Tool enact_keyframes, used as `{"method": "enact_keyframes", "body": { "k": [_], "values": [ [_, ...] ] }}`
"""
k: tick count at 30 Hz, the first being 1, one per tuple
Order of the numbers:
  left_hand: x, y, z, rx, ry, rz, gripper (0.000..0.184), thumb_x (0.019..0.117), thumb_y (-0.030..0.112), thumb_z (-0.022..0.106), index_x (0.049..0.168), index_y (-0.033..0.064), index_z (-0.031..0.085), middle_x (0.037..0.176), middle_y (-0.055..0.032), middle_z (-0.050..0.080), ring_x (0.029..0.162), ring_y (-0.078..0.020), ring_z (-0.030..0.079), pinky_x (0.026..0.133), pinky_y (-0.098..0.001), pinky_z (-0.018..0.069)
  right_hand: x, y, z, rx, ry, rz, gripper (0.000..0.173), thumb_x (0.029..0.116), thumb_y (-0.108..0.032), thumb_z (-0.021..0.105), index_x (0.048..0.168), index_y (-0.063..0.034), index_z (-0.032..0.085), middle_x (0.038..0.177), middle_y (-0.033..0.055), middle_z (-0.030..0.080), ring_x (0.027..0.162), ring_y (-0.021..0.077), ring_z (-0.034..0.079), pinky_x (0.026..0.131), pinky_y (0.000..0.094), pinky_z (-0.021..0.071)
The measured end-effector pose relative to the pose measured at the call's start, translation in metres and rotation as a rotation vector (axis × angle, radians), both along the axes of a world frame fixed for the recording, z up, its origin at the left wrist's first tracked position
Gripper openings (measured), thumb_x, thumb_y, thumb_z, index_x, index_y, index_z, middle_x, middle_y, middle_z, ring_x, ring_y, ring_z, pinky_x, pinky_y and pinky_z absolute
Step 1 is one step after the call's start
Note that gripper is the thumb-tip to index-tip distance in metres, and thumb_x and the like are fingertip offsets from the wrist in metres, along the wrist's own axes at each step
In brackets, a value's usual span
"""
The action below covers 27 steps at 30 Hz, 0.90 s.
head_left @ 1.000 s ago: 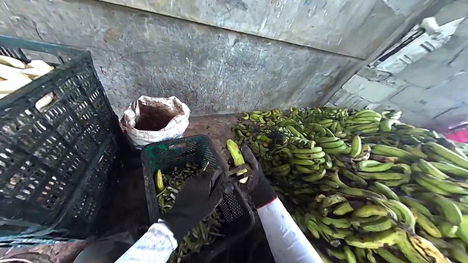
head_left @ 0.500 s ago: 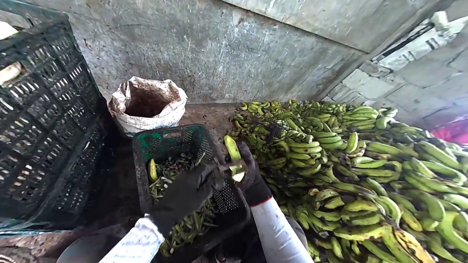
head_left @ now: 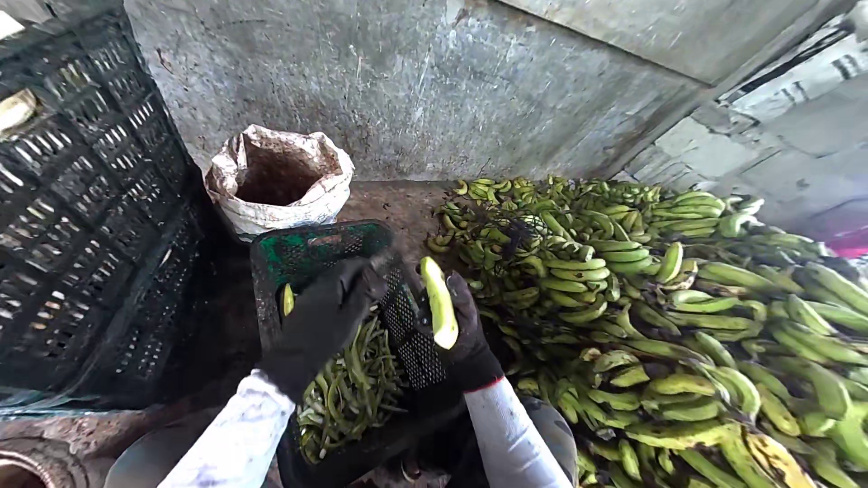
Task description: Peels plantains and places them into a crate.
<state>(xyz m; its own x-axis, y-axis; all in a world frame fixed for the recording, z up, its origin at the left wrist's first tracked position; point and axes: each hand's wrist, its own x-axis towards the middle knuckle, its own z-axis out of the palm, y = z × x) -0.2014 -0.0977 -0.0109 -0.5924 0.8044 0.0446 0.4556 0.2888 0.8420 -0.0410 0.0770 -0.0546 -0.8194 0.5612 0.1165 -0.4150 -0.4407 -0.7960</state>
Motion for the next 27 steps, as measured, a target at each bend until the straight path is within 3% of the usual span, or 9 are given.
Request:
{"method": "enact_keyframes", "body": {
  "k": [3,6,8,12,16,18,21,25,27],
  "values": [
    [0.029,-0.006,0.0,-0.052,-0.157,-0.268,0.052,0.0996,0.06,0.053,0.141,0.0284,0.058,0.102,0.001,0.069,0.081,-0.0123,0.066,0.075,-0.041,0.0581,-0.002,0.01,0.012,0.138,-0.077,-0.183,0.033,0.1043,-0.035,0.044,0.116,-0.0084,0.059,0.084,0.0045,0.069,0.071,0.0119,0.068,0.066,0.0297,0.0608],
    [0.04,-0.002,-0.007,-0.054,-0.107,-0.321,0.06,0.0977,0.062,0.056,0.145,0.0248,0.056,0.116,-0.0004,0.068,0.093,-0.0123,0.067,0.084,-0.0392,0.0577,-0.003,0.009,0.009,0.08,-0.069,-0.143,0.033,0.1029,-0.038,0.047,0.115,-0.0115,0.062,0.085,0.0027,0.069,0.073,0.0097,0.068,0.067,0.0279,0.06],
    [0.029,0.007,-0.013,-0.052,0.144,-0.219,0.051,0.1017,0.048,0.055,0.145,0.021,0.058,0.126,-0.0107,0.067,0.111,-0.0267,0.066,0.098,-0.052,0.0529,-0.003,0.0,-0.001,0.008,-0.037,-0.041,0.032,0.0996,-0.039,0.054,0.114,-0.0125,0.064,0.089,0.0028,0.072,0.075,0.0096,0.069,0.066,0.0269,0.0601],
    [-0.008,0.016,-0.018,-0.031,0.243,0.131,0.049,0.1025,0.04,0.059,0.146,0.0178,0.055,0.128,-0.0233,0.064,0.113,-0.0444,0.064,0.093,-0.067,0.0499,0.002,-0.023,-0.005,0.209,-0.136,-0.028,0.044,0.0984,-0.037,0.057,0.126,-0.003,0.055,0.098,0.0029,0.07,0.082,0.0086,0.068,0.074,0.0262,0.0595],
    [-0.005,0.002,-0.007,0.013,0.039,0.027,0.052,0.1025,0.051,0.054,0.146,0.0218,0.053,0.126,-0.0122,0.066,0.106,-0.0286,0.067,0.09,-0.0582,0.0545,0.003,-0.009,-0.005,0.2,-0.094,-0.111,0.053,0.095,-0.052,0.062,0.127,-0.0094,0.059,0.095,0.001,0.07,0.078,0.0076,0.068,0.069,0.026,0.0597],
    [0.014,-0.004,-0.009,-0.002,-0.049,-0.13,0.057,0.0995,0.062,0.05,0.144,0.0261,0.056,0.115,-0.0053,0.069,0.096,-0.0197,0.068,0.085,-0.0503,0.0568,-0.003,0.003,0.0,0.201,-0.09,-0.214,0.045,0.0976,-0.047,0.057,0.125,-0.011,0.058,0.091,0.0015,0.067,0.075,0.008,0.065,0.067,0.0262,0.0581],
    [0.041,-0.009,-0.011,0.011,-0.085,-0.289,0.068,0.0955,0.069,0.052,0.146,0.024,0.055,0.121,-0.002,0.068,0.1,-0.0133,0.068,0.089,-0.0426,0.058,-0.008,0.013,0.01,0.207,-0.119,-0.356,0.045,0.0994,-0.045,0.051,0.131,-0.0135,0.052,0.09,0.0007,0.064,0.074,0.0093,0.064,0.067,0.0291,0.0577],
    [0.029,0.002,-0.013,0.008,0.137,-0.205,0.061,0.0995,0.059,0.053,0.147,0.021,0.056,0.131,-0.0111,0.065,0.118,-0.0269,0.064,0.102,-0.0522,0.0507,-0.008,0.004,0.011,-0.046,-0.051,-0.027,0.033,0.0996,-0.044,0.054,0.112,-0.0144,0.063,0.085,0.0044,0.07,0.069,0.0116,0.068,0.061,0.028,0.0591],
    [0.01,0.009,-0.022,0.04,0.286,-0.048,0.052,0.1012,0.047,0.056,0.144,0.0177,0.059,0.125,-0.0167,0.067,0.114,-0.0371,0.065,0.097,-0.0609,0.0501,-0.008,-0.004,0.003,-0.089,-0.014,0.175,0.036,0.0973,-0.04,0.062,0.12,-0.0113,0.062,0.092,0.0087,0.071,0.071,0.0143,0.069,0.061,0.0285,0.0602]
  ]
}}
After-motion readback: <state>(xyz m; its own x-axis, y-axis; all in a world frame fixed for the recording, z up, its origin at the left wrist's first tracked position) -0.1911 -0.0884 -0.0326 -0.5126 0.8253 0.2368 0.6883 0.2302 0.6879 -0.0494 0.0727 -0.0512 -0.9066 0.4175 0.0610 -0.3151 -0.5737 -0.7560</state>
